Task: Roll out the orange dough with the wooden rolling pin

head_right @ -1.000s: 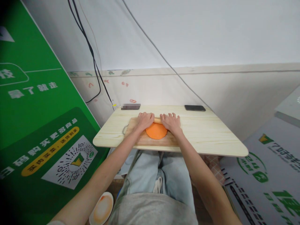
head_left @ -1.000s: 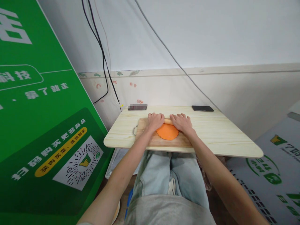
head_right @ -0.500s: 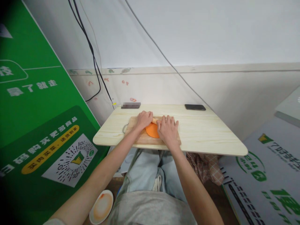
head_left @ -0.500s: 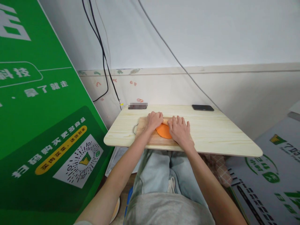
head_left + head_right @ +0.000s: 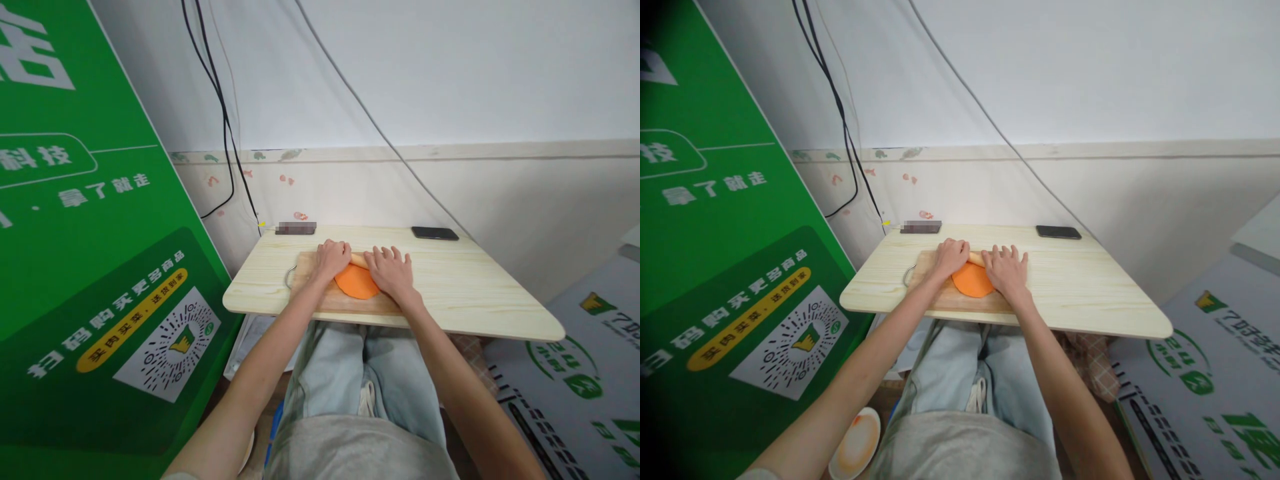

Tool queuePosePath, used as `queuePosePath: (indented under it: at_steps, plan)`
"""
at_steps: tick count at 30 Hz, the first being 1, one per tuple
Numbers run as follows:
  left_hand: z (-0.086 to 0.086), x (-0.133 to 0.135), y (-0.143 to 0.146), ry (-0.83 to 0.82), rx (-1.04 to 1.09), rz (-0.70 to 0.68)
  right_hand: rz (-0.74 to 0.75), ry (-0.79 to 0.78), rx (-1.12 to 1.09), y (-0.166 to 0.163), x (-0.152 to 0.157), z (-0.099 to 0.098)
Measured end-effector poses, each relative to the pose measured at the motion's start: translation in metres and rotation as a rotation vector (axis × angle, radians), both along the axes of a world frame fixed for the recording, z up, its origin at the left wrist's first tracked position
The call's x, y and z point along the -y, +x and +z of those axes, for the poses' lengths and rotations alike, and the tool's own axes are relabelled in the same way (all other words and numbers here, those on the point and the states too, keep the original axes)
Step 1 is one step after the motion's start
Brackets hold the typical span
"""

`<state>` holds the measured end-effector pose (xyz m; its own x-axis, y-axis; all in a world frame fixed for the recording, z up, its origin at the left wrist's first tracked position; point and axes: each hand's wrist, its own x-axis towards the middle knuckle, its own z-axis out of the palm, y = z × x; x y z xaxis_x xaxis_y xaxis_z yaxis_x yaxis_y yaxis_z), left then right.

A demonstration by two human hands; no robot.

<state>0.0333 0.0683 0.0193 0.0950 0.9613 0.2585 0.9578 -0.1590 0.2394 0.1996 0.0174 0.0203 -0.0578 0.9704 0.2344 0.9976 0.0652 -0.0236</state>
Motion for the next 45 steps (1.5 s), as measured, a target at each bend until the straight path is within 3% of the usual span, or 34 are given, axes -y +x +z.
queuePosePath:
  at_steps: [6, 13, 16, 24, 27, 33, 37, 45]
  plan:
    - [-0.001, -0.001, -0.001, -0.015, 0.015, 0.013, -0.036, 0.071, -0.033, -0.015, 0.025, -0.012]
    - [-0.001, -0.001, 0.0, 0.005, -0.007, 0.008, 0.001, -0.129, -0.042, 0.01, -0.021, 0.011]
    - [0.0, 0.0, 0.0, -0.008, 0.011, 0.016, -0.001, -0.139, -0.026, 0.013, -0.026, 0.014]
    - [0.001, -0.004, -0.001, -0.044, 0.105, 0.092, -0.002, 0.172, 0.005, -0.02, 0.042, -0.024]
    - [0.001, -0.003, -0.002, -0.049, 0.117, 0.097, -0.006, 0.208, -0.002, -0.026, 0.052, -0.028]
    - [0.004, 0.001, -0.003, -0.05, 0.068, 0.045, 0.021, -0.05, -0.04, 0.0, 0.009, 0.0]
    - [0.003, 0.0, -0.002, -0.055, 0.091, 0.081, -0.027, -0.1, -0.026, 0.01, -0.01, 0.009]
    - [-0.005, -0.007, -0.003, -0.052, 0.196, 0.181, 0.01, 0.174, -0.002, -0.022, 0.05, -0.029]
